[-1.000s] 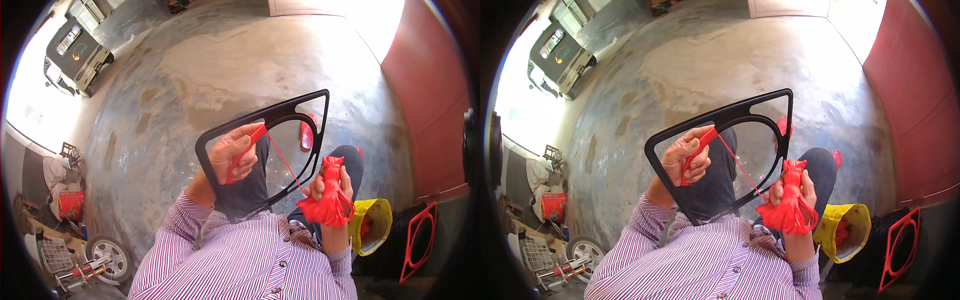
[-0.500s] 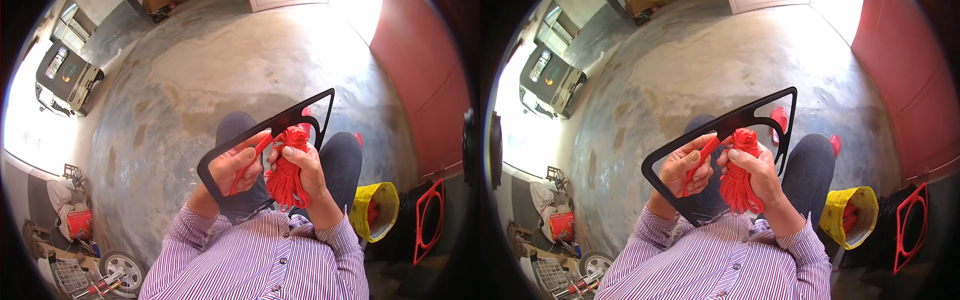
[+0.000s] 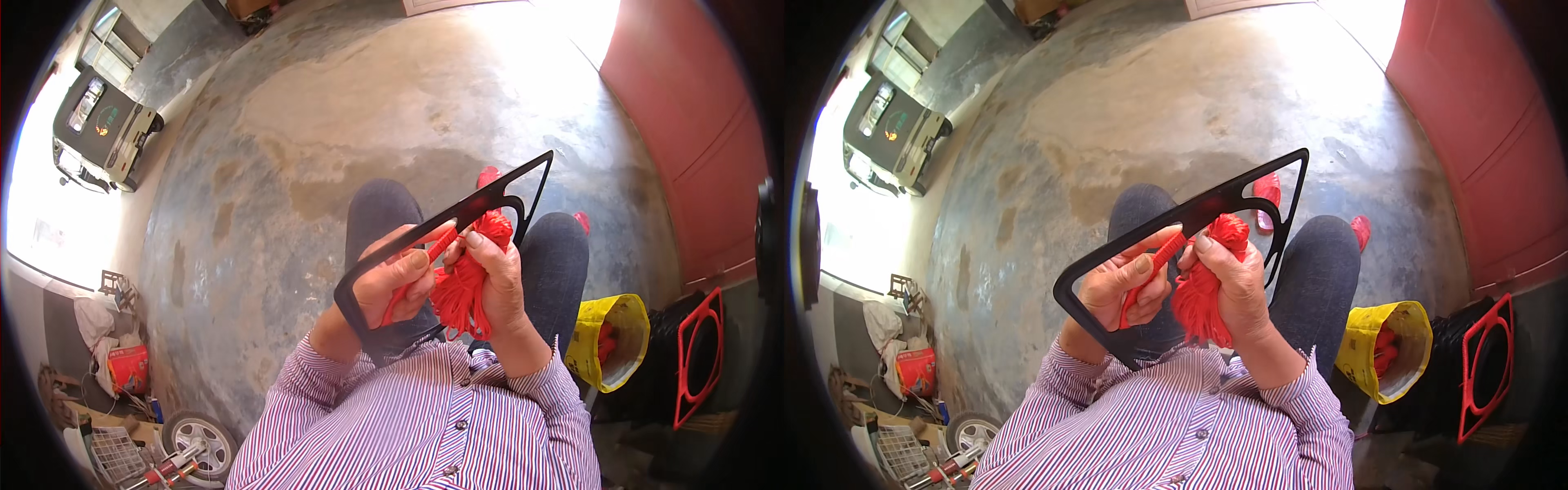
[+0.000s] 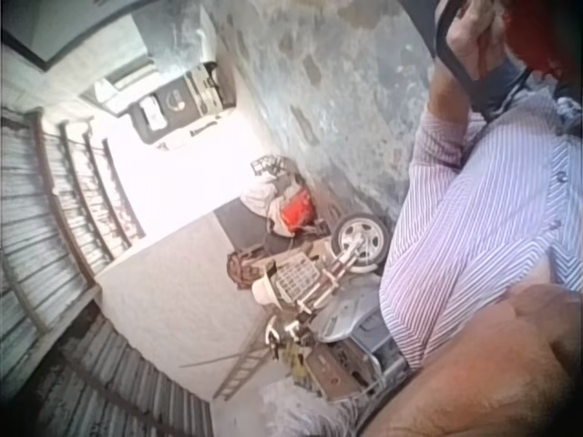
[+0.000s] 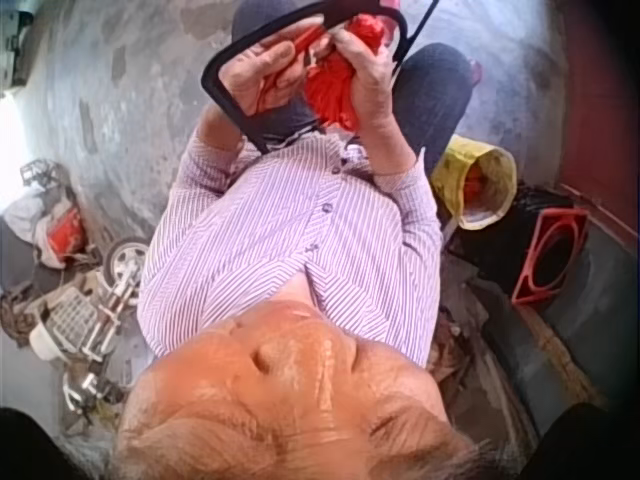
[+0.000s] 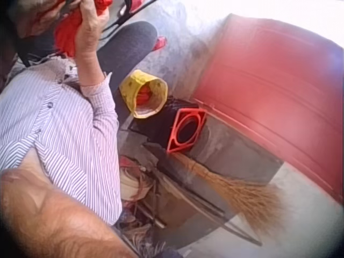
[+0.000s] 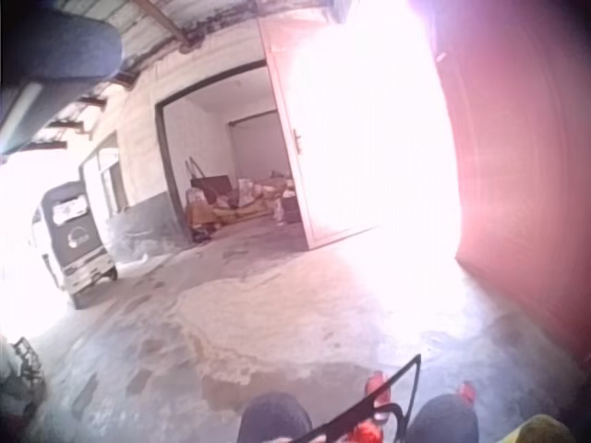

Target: Wrapping red plastic string around a black plastic furniture frame.

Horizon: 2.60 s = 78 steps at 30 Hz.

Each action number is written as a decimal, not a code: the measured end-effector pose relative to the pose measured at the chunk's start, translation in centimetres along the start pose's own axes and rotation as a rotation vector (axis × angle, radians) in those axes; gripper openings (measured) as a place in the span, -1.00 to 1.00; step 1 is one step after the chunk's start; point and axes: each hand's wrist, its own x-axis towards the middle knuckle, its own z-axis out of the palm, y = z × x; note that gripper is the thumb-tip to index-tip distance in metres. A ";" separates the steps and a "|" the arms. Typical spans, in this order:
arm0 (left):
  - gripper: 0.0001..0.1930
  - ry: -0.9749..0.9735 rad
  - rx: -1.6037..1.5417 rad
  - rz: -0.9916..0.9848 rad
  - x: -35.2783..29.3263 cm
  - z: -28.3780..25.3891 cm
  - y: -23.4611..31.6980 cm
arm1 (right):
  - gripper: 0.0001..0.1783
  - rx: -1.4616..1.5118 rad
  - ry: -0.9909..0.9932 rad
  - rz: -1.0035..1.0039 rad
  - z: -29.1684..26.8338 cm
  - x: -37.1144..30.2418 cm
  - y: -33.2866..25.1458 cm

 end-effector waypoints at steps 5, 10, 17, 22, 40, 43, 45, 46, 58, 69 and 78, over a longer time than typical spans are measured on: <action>-0.59 0.024 0.025 0.005 -0.3 0.9 0.0 | -0.79 0.158 0.045 0.029 1.0 -0.5 0.4; -0.62 0.035 0.028 0.044 -0.4 1.4 0.0 | -0.81 0.162 0.030 0.060 1.2 -1.1 0.2; -0.65 0.013 0.007 0.077 -0.1 1.6 -0.1 | -0.84 0.130 0.038 0.047 1.4 -0.9 0.1; -0.53 -0.074 -0.063 -0.001 0.2 -0.4 -0.8 | -0.83 0.111 0.048 0.119 0.0 -0.8 -0.5; -0.46 -0.192 -0.162 -0.034 2.0 -4.9 0.2 | -0.76 0.213 0.143 0.140 -2.8 0.1 -0.1; -0.47 -0.125 -0.174 -0.013 1.5 -5.1 0.3 | -0.74 0.385 0.190 0.152 -3.8 0.1 -1.1; -0.48 -0.129 -0.173 0.010 1.2 -5.0 0.3 | -0.51 0.404 0.118 0.159 -3.8 -0.6 -1.9; -0.48 -0.133 -0.177 0.025 1.1 -5.0 0.2 | -0.46 0.292 -0.014 0.161 -3.2 -1.0 -2.4; -0.08 -0.142 -0.375 0.011 0.8 1.1 -0.4 | -0.46 -0.952 -0.073 -0.481 3.0 -2.7 -4.6; -0.47 -0.052 -0.336 -0.010 -0.6 0.1 -1.5 | -0.78 -0.181 0.064 -0.179 -4.1 -1.1 -2.4; -0.43 -0.053 -0.613 -0.077 -0.1 3.9 -2.0 | -0.46 0.273 -0.627 0.251 -1.8 1.4 -1.6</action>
